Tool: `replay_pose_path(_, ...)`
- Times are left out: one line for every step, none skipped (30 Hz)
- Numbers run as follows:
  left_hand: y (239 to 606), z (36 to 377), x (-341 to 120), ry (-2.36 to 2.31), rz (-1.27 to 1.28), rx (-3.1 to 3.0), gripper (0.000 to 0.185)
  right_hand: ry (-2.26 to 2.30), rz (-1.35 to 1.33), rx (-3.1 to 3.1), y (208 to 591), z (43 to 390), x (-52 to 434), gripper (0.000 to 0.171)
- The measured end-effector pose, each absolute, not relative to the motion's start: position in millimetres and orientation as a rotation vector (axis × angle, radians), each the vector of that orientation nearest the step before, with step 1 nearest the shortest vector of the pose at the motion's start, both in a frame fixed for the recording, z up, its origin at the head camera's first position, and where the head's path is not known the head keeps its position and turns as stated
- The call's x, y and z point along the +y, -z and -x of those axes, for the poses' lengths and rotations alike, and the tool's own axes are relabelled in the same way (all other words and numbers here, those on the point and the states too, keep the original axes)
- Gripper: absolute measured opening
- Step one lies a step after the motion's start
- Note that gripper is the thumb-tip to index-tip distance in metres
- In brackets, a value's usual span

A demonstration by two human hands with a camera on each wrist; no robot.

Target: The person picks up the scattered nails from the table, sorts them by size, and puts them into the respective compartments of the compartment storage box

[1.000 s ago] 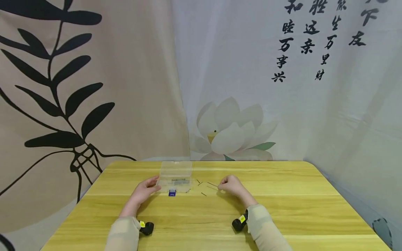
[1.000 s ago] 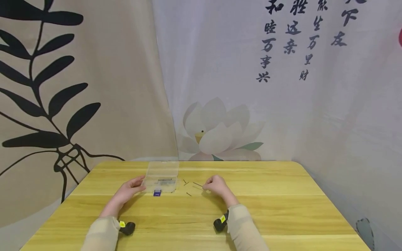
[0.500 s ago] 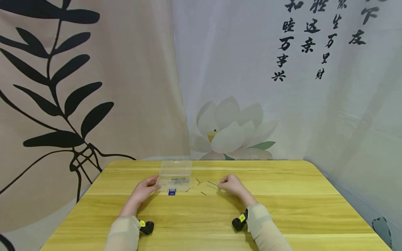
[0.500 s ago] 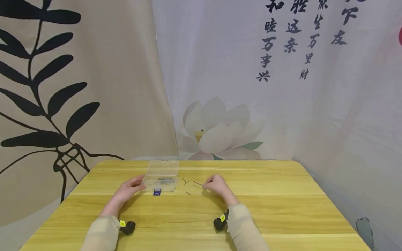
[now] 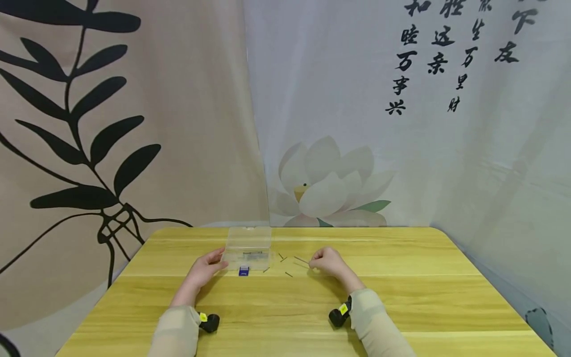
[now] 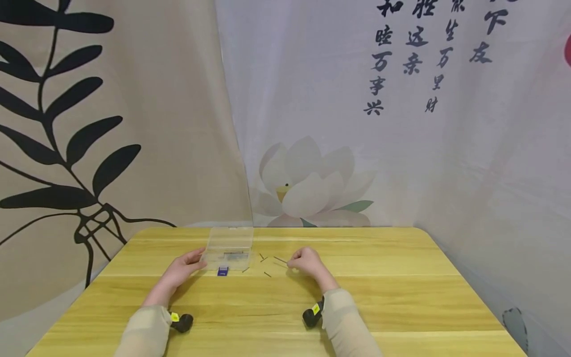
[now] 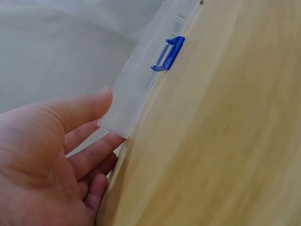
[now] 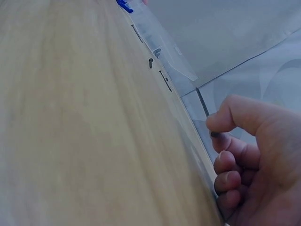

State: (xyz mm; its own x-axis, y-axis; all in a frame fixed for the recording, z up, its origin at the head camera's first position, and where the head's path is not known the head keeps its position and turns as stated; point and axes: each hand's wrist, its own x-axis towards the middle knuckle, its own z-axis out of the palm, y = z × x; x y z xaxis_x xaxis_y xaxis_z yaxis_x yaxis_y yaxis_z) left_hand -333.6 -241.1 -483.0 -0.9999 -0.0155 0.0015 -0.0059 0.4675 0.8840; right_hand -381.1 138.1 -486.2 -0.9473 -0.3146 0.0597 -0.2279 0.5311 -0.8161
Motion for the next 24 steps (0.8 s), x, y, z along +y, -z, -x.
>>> replay_pose_path(483.0,333.6,-240.9,1.612,-0.018,-2.681,0.057,1.401,0.472,2.666,486.2,380.8,137.9,0.019)
replay_pose_path(483.0,333.7,-240.8,1.605,-0.015,-2.681,0.057,1.401,0.471,2.668,486.0,380.3,137.7,0.019)
replay_pose_path(483.2,333.8,-240.6,1.597,-0.012,-2.682,0.057,1.401,0.476,2.672,485.8,379.7,137.6,0.019)
replay_pose_path(482.9,333.5,-240.2,1.598,-0.016,-2.679,0.056,1.402,0.47,2.675,485.6,379.1,137.3,0.019)
replay_pose_path(483.0,333.6,-240.0,1.6,-0.02,-2.674,0.056,1.402,0.469,2.68,485.5,378.8,137.1,0.019)
replay_pose_path(483.1,333.6,-239.8,1.599,-0.025,-2.673,0.056,1.402,0.466,2.685,485.1,378.1,136.9,0.019)
replay_pose_path(483.1,333.4,-239.6,1.595,-0.024,-2.675,0.056,1.405,0.464,2.687,484.6,377.5,136.6,0.019)
replay_pose_path(483.2,333.4,-239.5,1.595,-0.025,-2.672,0.056,1.408,0.463,2.688,484.3,377.1,136.5,0.019)
replay_pose_path(483.1,333.3,-239.3,1.599,-0.028,-2.666,0.055,1.415,0.46,2.689,483.8,376.6,136.2,0.019)
replay_pose_path(483.1,333.3,-239.0,1.602,-0.031,-2.661,0.055,1.423,0.452,2.687,483.2,376.5,136.2,0.02)
replay_pose_path(483.3,333.5,-239.0,1.6,-0.031,-2.658,0.055,1.429,0.454,2.685,482.7,376.4,136.3,0.02)
replay_pose_path(483.2,333.6,-238.8,1.6,-0.032,-2.655,0.055,1.437,0.454,2.683,482.2,376.2,136.3,0.02)
replay_pose_path(483.4,333.7,-238.8,1.596,-0.028,-2.656,0.055,1.443,0.452,2.683,481.9,376.3,136.4,0.02)
replay_pose_path(483.4,333.7,-238.7,1.603,-0.033,-2.652,0.055,1.446,0.452,2.685,481.7,376.4,136.5,0.019)
replay_pose_path(483.4,333.8,-238.6,1.605,-0.036,-2.652,0.055,1.448,0.451,2.687,481.2,376.3,136.6,0.019)
replay_pose_path(483.4,333.8,-238.5,1.606,-0.04,-2.651,0.055,1.449,0.448,2.689,481.1,376.3,136.6,0.018)
replay_pose_path(483.5,333.7,-238.6,1.604,-0.04,-2.654,0.055,1.448,0.45,2.694,481.0,376.4,136.7,0.016)
replay_pose_path(483.6,333.7,-238.6,1.603,-0.043,-2.657,0.055,1.448,0.446,2.698,480.8,376.4,136.6,0.015)
replay_pose_path(483.8,333.7,-238.8,1.603,-0.044,-2.659,0.055,1.445,0.442,2.701,480.6,376.6,136.7,0.014)
replay_pose_path(483.7,333.5,-238.8,1.605,-0.048,-2.658,0.056,1.448,0.439,2.701,480.2,376.6,136.7,0.013)
replay_pose_path(483.6,333.3,-238.9,1.602,-0.046,-2.659,0.056,1.451,0.436,2.701,479.8,376.7,136.8,0.013)
replay_pose_path(483.8,333.3,-239.1,1.6,-0.045,-2.659,0.055,1.456,0.434,2.7,479.4,376.8,136.8,0.012)
replay_pose_path(484.0,333.2,-239.4,1.597,-0.042,-2.66,0.055,1.461,0.433,2.699,478.9,377.1,136.9,0.011)
replay_pose_path(484.0,333.1,-239.5,1.596,-0.041,-2.658,0.055,1.469,0.427,2.697,478.5,377.4,136.9,0.01)
